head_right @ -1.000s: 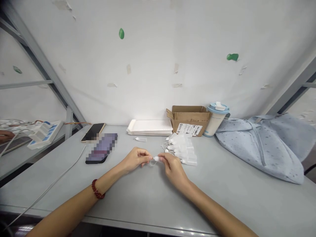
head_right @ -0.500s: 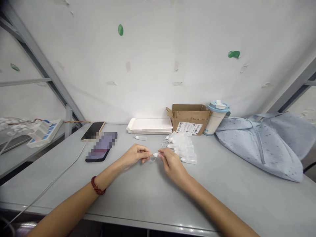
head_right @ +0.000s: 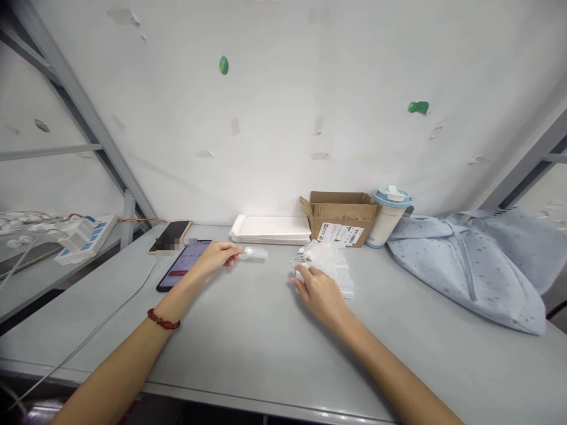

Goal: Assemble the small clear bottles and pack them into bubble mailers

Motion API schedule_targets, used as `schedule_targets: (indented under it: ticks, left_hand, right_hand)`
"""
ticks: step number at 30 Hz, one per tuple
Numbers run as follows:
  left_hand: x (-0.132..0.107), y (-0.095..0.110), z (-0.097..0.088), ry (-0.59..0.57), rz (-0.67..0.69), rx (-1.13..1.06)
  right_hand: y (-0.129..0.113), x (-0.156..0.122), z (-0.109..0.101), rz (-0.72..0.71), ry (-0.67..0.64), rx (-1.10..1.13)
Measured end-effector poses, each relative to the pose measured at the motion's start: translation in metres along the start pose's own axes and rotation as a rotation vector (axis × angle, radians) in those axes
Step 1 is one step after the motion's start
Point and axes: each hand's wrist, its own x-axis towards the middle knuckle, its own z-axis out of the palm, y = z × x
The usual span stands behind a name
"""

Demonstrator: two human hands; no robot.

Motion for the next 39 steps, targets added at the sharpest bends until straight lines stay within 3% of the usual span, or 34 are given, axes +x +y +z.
schedule_targets:
  ticks: [8, 17, 28, 34, 39]
  left_hand:
    - [0.009, -0.013, 0.002, 0.067, -0.037, 0.143]
    - [0.017, -0.028, 0.009, 0.215, 0.105, 0.426]
    - [0.017, -0.032, 0.012, 0.322, 0.121, 0.594]
    - [0.004, -0.018, 0.022, 0.218, 0.220, 0.562]
    - [-0.006, -0.013, 0.032, 0.034, 0.293, 0.376]
  right_hand:
    - [-0.005, -0.001, -0.004, -0.038, -0.089, -0.012]
    - [-0.004, -0.002, -0.001, -0.048, -0.094, 0.003]
    - [-0.003, -0.002, -0.003, -0.038, -0.169, 0.061]
    - [-0.007, -0.003, -0.004, -0.047, -0.145, 0.040]
    - [-0.010, -0.005, -0.003, -0.118, -0.053, 0.098]
